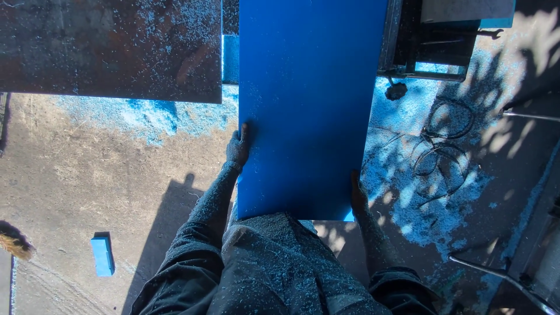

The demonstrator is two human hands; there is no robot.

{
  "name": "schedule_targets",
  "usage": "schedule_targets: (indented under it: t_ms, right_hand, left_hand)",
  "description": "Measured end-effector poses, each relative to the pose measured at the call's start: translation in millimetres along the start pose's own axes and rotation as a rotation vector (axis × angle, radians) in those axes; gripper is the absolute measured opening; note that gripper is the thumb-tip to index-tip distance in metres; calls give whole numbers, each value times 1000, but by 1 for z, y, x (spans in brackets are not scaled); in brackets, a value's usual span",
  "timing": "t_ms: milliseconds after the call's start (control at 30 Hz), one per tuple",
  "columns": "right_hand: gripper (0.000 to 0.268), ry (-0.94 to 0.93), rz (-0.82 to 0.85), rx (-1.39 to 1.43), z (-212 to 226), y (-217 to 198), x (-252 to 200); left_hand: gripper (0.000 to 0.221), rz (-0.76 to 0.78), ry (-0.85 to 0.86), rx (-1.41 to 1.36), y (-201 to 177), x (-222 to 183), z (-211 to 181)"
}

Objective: Feeding large blue plastic sheets into a shredding machine and documenting progress on a clipboard.

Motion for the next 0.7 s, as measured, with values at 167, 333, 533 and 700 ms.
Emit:
schedule_targets:
  t_ms: [167, 333, 533, 700]
  right_hand:
    - [74, 156, -66, 7, -54, -1, -7]
    - [70, 173, -2, 118, -49, 27, -27]
    - [65, 198, 25, 277, -57, 46, -57]
    - [62, 225, 38, 419, -56, 67, -92]
  left_hand:
    - [116, -36, 10, 44, 4, 15, 13]
    - [117, -31, 9, 93, 6, 20, 18]
    - [99, 31, -87, 133, -4, -5, -8]
    - [78, -246, 388, 454, -11, 46, -74]
Point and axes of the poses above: each hand's wrist, its own x-axis towards the middle knuckle, its own y-axis out of the palm, z = x × y, the point moved 5 cm from there along x, towards the middle knuckle, and after that the axes turned 5 degrees about z, right-handed, at the moved point
